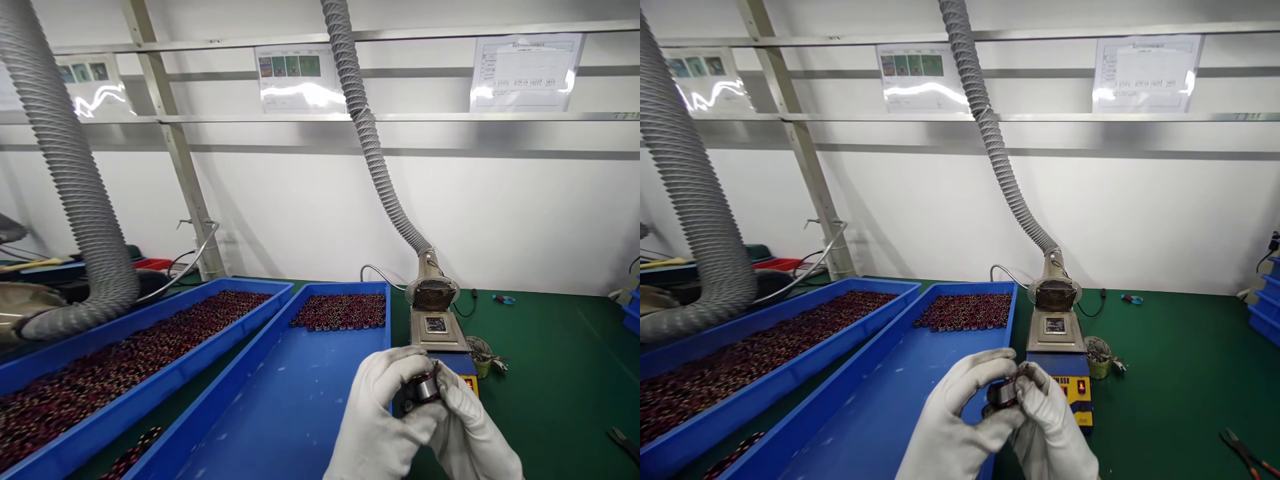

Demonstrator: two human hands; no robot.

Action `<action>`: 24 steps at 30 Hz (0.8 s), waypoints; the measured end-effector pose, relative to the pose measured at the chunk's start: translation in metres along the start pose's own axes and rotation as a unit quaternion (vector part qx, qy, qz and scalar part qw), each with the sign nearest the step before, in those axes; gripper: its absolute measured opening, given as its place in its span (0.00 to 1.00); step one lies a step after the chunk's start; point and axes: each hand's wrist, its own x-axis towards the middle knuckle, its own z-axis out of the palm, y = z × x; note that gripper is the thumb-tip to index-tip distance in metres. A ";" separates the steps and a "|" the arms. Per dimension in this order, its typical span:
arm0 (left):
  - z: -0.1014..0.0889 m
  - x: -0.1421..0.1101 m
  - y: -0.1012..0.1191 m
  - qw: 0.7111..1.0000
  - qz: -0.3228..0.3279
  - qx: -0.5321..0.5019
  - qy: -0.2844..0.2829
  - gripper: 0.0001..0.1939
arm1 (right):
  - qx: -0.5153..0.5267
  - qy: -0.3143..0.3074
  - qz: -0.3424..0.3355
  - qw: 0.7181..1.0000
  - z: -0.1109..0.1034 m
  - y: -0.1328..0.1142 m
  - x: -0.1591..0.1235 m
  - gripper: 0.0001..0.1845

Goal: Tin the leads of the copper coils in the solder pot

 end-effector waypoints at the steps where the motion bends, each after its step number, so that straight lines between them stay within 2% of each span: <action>1: 0.002 0.000 -0.001 1.000 0.008 0.006 0.006 0.23 | -0.014 -0.018 0.013 1.000 0.001 -0.003 0.000 0.12; 4: 0.003 -0.001 -0.003 1.000 0.020 0.013 0.007 0.23 | -0.050 -0.054 0.036 0.997 0.005 -0.011 -0.001 0.11; 8: 0.000 -0.001 -0.004 1.000 0.027 0.005 -0.009 0.23 | -0.062 -0.047 0.006 0.997 0.009 -0.015 -0.004 0.09; 16: -0.007 0.005 -0.002 0.998 0.048 -0.051 -0.001 0.14 | -0.063 -0.051 0.005 0.997 0.006 -0.013 -0.006 0.10; 21: -0.003 0.007 -0.001 0.990 -0.017 -0.137 0.023 0.01 | -0.036 -0.054 0.034 0.997 -0.001 -0.006 0.003 0.12; 24: 0.000 0.006 -0.005 0.966 -0.096 -0.227 0.076 0.06 | -0.024 -0.065 0.058 0.996 -0.003 0.000 0.010 0.12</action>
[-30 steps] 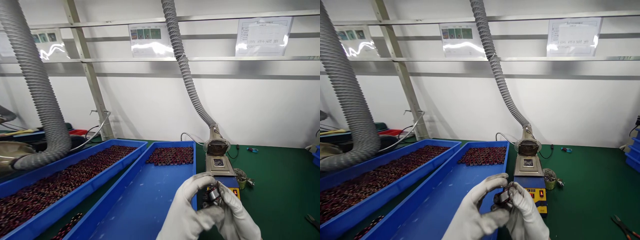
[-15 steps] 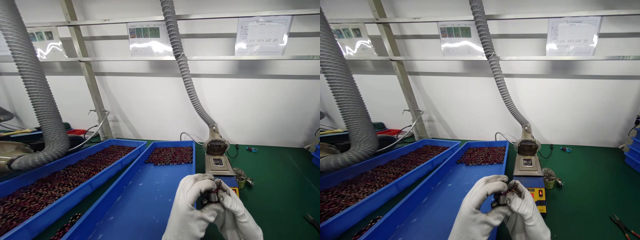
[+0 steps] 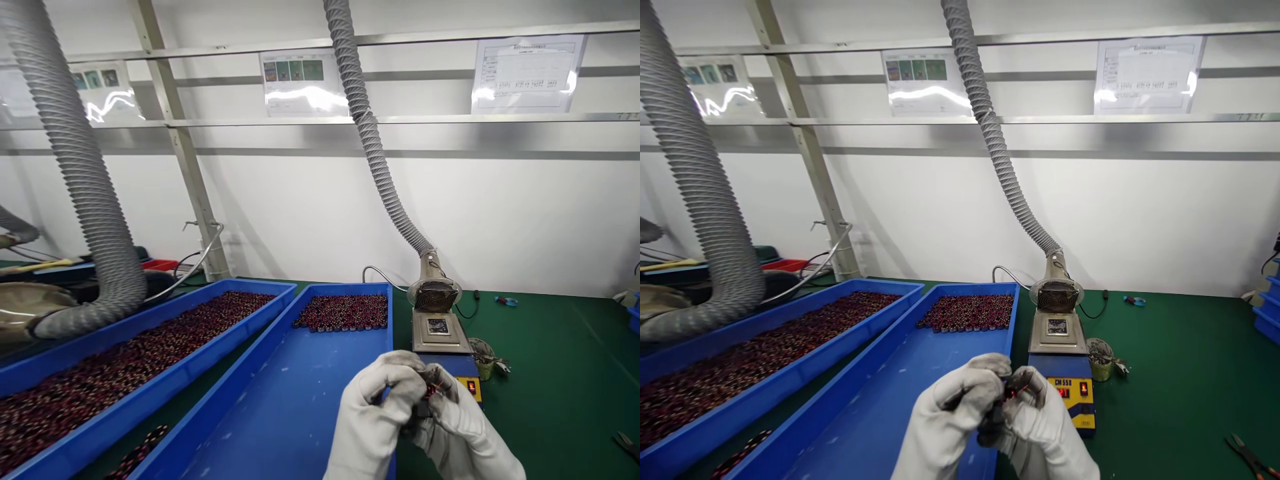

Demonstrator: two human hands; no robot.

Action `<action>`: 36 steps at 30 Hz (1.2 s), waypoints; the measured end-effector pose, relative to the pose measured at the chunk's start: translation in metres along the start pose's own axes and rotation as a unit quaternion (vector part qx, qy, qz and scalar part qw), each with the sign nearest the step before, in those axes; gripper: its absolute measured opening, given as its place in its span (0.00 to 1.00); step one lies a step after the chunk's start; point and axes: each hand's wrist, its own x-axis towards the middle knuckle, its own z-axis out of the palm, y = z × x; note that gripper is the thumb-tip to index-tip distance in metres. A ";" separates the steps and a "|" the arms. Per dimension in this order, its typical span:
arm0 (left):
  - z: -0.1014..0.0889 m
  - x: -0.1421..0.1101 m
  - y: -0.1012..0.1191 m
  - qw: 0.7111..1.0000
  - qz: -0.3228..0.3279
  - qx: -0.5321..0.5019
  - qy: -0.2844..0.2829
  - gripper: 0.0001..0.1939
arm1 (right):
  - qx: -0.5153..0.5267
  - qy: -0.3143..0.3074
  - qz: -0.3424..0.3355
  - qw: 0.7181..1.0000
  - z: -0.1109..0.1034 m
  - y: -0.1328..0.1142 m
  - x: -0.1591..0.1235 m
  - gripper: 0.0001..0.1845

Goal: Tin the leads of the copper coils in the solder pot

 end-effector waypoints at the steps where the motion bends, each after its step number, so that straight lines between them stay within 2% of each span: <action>1: -0.002 0.000 -0.001 0.999 -0.021 -0.028 0.031 0.08 | 0.002 -0.008 0.007 1.000 0.000 0.001 0.001 0.13; 3: -0.008 0.000 0.000 0.994 -0.049 -0.055 0.085 0.09 | 0.008 -0.030 0.023 0.999 0.002 0.002 -0.001 0.14; 4: -0.011 0.001 0.002 0.994 -0.052 -0.051 0.087 0.08 | 0.010 -0.037 0.027 0.999 0.003 0.001 -0.003 0.15; 5: -0.014 0.001 0.005 0.996 -0.055 -0.035 0.062 0.05 | 0.007 -0.039 0.024 0.999 0.004 0.000 -0.005 0.15; 6: -0.016 0.002 0.009 0.998 -0.063 -0.011 0.013 0.05 | 0.000 -0.033 0.012 0.999 0.005 -0.001 -0.007 0.15; 8: -0.015 0.002 0.014 0.991 -0.079 0.024 -0.101 0.13 | -0.025 0.000 -0.029 0.999 0.007 -0.002 -0.010 0.14; 9: -0.013 0.002 0.016 0.988 -0.082 0.024 -0.130 0.15 | -0.037 0.019 -0.049 0.998 0.008 -0.003 -0.010 0.14; 10: -0.010 0.002 0.016 0.987 -0.081 0.015 -0.136 0.14 | -0.048 0.037 -0.063 0.996 0.008 -0.002 -0.010 0.14; 14: 0.001 0.000 0.005 0.997 -0.048 -0.029 -0.044 0.08 | -0.064 0.065 -0.077 0.993 0.009 -0.001 -0.009 0.13; 19: -0.009 0.004 0.001 0.987 -0.116 -0.054 0.099 0.04 | -0.026 0.014 -0.040 0.999 0.012 -0.002 -0.014 0.12; 21: -0.013 0.006 0.008 0.987 -0.140 -0.023 0.080 0.05 | -0.003 0.016 -0.022 1.000 0.012 -0.002 -0.015 0.12; 24: -0.007 0.006 0.015 0.988 -0.153 0.019 -0.033 0.11 | -0.006 0.045 -0.028 0.999 0.013 -0.002 -0.013 0.14; 25: -0.003 0.005 0.015 0.988 -0.145 0.015 -0.045 0.10 | -0.010 0.058 -0.037 0.998 0.014 -0.001 -0.013 0.15; 29: 0.001 0.002 0.005 0.994 -0.105 -0.034 0.002 0.07 | -0.015 0.095 -0.050 0.994 0.023 -0.003 -0.016 0.16; 33: -0.014 0.004 0.003 0.987 -0.100 -0.081 0.092 0.04 | 0.002 0.053 -0.002 0.999 0.032 -0.014 -0.027 0.13; 34: -0.017 0.004 0.006 0.987 -0.108 -0.078 0.085 0.04 | 0.008 0.044 0.006 0.999 0.032 -0.016 -0.029 0.12; 36: -0.018 0.005 0.013 0.989 -0.140 -0.046 0.008 0.11 | 0.009 0.037 0.002 0.999 0.031 -0.019 -0.032 0.11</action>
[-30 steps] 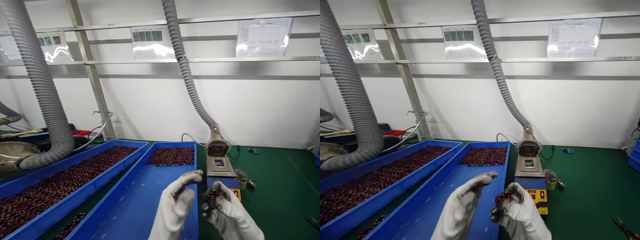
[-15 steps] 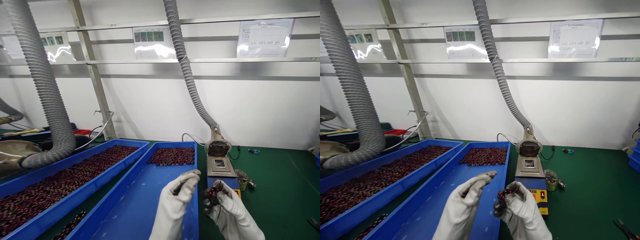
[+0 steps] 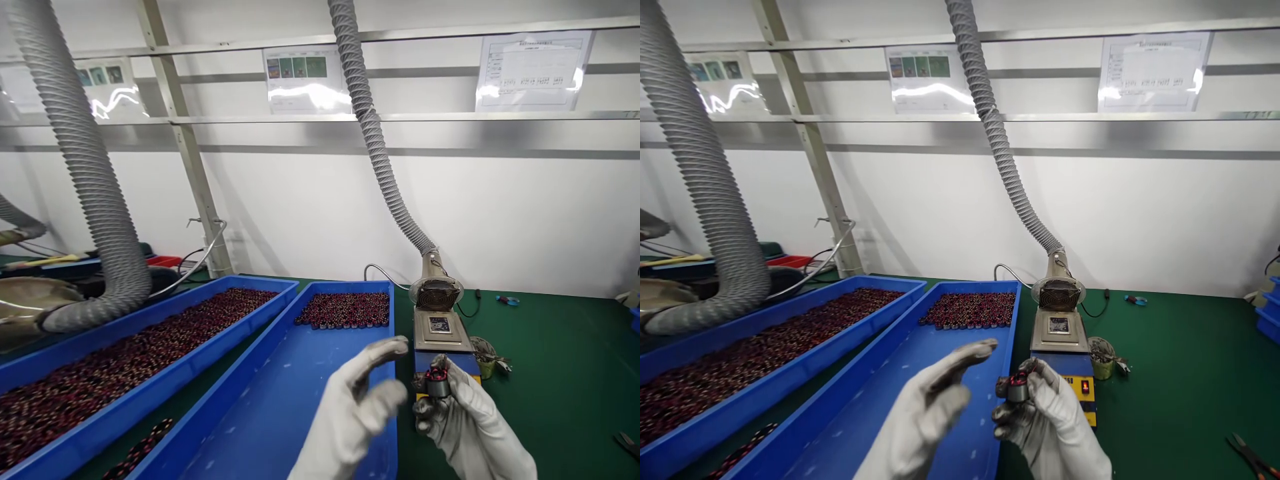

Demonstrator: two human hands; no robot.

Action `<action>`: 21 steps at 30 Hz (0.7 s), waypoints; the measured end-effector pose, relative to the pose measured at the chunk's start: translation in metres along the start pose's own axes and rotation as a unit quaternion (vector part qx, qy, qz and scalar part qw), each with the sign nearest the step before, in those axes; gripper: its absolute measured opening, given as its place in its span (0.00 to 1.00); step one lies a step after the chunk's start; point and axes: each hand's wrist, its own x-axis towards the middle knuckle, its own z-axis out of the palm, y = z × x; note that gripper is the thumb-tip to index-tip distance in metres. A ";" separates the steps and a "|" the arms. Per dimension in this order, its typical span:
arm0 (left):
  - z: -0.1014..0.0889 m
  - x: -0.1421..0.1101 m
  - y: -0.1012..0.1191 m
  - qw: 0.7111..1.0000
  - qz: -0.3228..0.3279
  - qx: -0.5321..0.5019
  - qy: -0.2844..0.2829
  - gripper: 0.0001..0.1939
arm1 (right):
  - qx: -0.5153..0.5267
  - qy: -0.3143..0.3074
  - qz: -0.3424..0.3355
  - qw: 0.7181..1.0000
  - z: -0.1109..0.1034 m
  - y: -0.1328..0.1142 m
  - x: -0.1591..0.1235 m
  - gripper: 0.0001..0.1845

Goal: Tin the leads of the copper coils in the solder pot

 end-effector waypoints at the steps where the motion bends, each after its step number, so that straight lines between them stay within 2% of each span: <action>1: 0.003 -0.001 0.003 0.999 -0.016 0.024 -0.042 0.16 | -0.003 0.002 -0.010 1.000 -0.002 0.000 0.000 0.11; 2: 0.007 -0.001 0.004 0.996 -0.022 0.041 -0.072 0.18 | -0.009 0.006 -0.024 1.000 -0.005 0.001 0.002 0.12; 3: 0.012 -0.002 0.004 0.996 -0.016 0.042 -0.078 0.16 | -0.017 0.008 -0.036 0.999 -0.008 0.002 0.004 0.12; 5: 0.020 -0.002 -0.001 0.998 0.012 0.016 -0.056 0.08 | -0.042 -0.008 -0.038 0.998 -0.014 0.005 0.011 0.12; 7: 0.022 -0.001 -0.008 0.999 0.033 -0.021 -0.032 0.06 | -0.063 -0.048 -0.009 0.997 -0.019 0.008 0.016 0.12; 9: 0.018 -0.001 -0.012 0.998 0.041 -0.057 0.007 0.06 | -0.059 -0.078 0.020 0.995 -0.023 0.009 0.019 0.12; 12: 0.008 0.000 -0.006 0.994 0.030 -0.080 0.066 0.05 | -0.028 -0.077 0.033 0.996 -0.028 0.007 0.018 0.12; 13: 0.006 0.000 -0.002 0.997 0.009 -0.060 0.055 0.06 | -0.027 -0.076 0.032 0.996 -0.030 0.005 0.017 0.12; 15: 0.006 -0.001 0.004 0.998 -0.055 0.003 -0.008 0.10 | -0.039 -0.071 0.020 0.997 -0.035 0.002 0.018 0.12; 17: 0.009 -0.002 0.008 0.993 -0.096 0.033 -0.055 0.10 | -0.060 -0.059 -0.003 0.996 -0.039 0.001 0.021 0.12; 19: 0.013 -0.004 0.007 0.994 -0.085 0.023 -0.062 0.07 | -0.074 -0.052 -0.022 0.996 -0.040 0.002 0.023 0.13; 21: 0.016 -0.006 0.003 0.997 -0.061 -0.009 -0.051 0.07 | -0.079 -0.073 -0.017 0.994 -0.039 0.004 0.025 0.13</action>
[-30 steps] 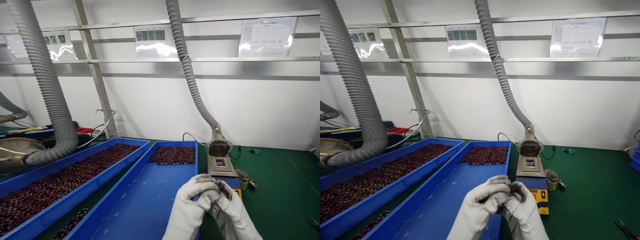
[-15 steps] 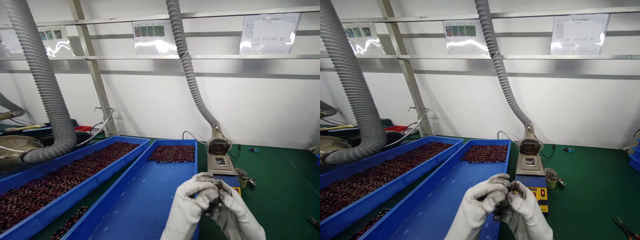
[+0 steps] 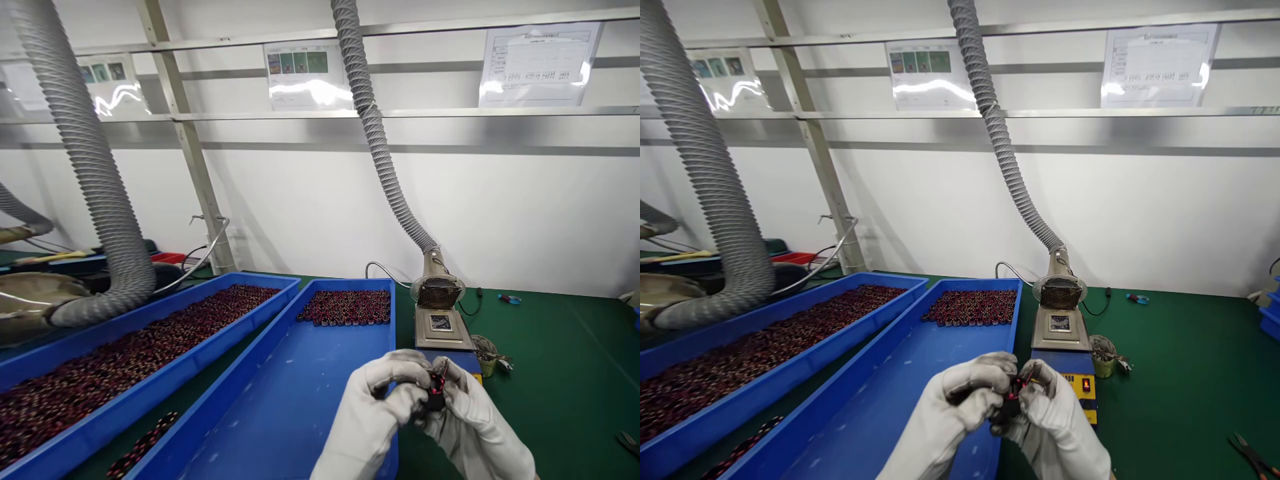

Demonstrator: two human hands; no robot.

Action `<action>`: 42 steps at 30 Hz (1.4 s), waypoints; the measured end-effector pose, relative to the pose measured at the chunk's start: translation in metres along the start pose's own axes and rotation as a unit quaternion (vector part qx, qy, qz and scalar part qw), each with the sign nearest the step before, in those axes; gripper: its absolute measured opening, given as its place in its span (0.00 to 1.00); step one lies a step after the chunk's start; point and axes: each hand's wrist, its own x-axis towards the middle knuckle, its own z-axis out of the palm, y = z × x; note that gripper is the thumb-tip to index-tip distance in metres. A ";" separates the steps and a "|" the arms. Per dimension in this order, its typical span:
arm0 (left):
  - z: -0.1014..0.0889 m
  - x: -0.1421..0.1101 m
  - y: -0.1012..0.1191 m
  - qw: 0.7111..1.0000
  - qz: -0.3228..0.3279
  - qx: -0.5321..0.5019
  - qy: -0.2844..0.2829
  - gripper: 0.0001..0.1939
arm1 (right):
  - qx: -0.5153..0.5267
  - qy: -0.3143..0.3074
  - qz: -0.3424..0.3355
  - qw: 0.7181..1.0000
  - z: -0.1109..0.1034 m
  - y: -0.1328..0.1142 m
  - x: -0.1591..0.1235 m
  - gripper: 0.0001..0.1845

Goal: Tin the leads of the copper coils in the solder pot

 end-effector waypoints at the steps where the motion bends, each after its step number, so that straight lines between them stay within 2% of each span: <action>1: 0.001 -0.001 -0.002 1.000 0.002 -0.025 0.005 0.06 | 0.002 -0.018 0.005 1.000 0.002 0.001 0.000 0.13; 3: 0.003 -0.003 -0.006 0.995 -0.011 -0.100 0.020 0.01 | 0.012 -0.049 0.016 0.999 0.007 0.003 0.000 0.14; 6: 0.006 -0.008 -0.008 0.978 -0.049 -0.196 0.057 0.12 | 0.030 -0.044 0.018 0.998 0.016 0.004 -0.003 0.15; 9: 0.008 -0.011 -0.007 0.969 -0.068 -0.228 0.071 0.14 | 0.032 -0.020 0.014 0.999 0.022 0.002 -0.006 0.16; 13: 0.002 -0.007 -0.001 0.956 0.004 -0.268 0.117 0.13 | 0.056 -0.018 0.022 0.998 0.022 -0.003 -0.008 0.17; 15: -0.003 -0.005 0.003 0.963 0.021 -0.239 0.123 0.11 | 0.069 -0.017 0.027 0.997 0.019 -0.005 -0.008 0.17; 18: -0.001 -0.005 0.007 0.990 -0.046 -0.114 0.066 0.09 | 0.036 -0.011 0.019 0.999 0.013 -0.008 -0.005 0.17; 20: 0.006 -0.006 0.008 0.995 -0.075 -0.055 0.045 0.07 | 0.001 0.002 0.000 1.000 0.010 -0.008 -0.003 0.17; 21: 0.010 -0.006 0.007 0.996 -0.059 -0.039 0.050 0.07 | -0.010 0.010 -0.012 1.000 0.010 -0.008 -0.002 0.17; 25: 0.014 -0.005 0.004 0.993 0.084 -0.007 0.084 0.09 | -0.003 0.032 -0.040 0.999 0.015 -0.004 -0.003 0.17; 29: -0.001 -0.005 0.003 0.978 0.116 -0.089 0.145 0.06 | 0.012 0.011 -0.028 0.999 0.021 -0.002 -0.005 0.17; 32: -0.006 -0.007 0.006 0.978 0.070 -0.070 0.182 0.06 | 0.022 0.019 -0.024 0.999 0.024 -0.004 -0.007 0.16; 35: 0.002 -0.008 0.009 0.994 -0.013 0.020 0.107 0.09 | 0.026 0.064 -0.041 0.997 0.028 -0.004 -0.009 0.15; 36: 0.006 -0.009 0.009 0.996 -0.006 0.038 0.078 0.08 | 0.030 0.076 -0.051 0.995 0.030 -0.004 -0.009 0.14; 38: 0.012 -0.010 0.009 0.993 0.065 0.073 0.067 0.08 | 0.023 0.096 -0.087 0.991 0.034 -0.004 -0.009 0.14; 40: 0.013 -0.012 0.009 0.976 0.158 0.110 0.101 0.08 | -0.029 0.136 -0.144 0.980 0.038 -0.004 -0.009 0.16; 42: 0.009 -0.012 0.011 0.957 0.215 0.117 0.157 0.08 | -0.116 0.213 -0.218 0.945 0.043 -0.003 -0.010 0.16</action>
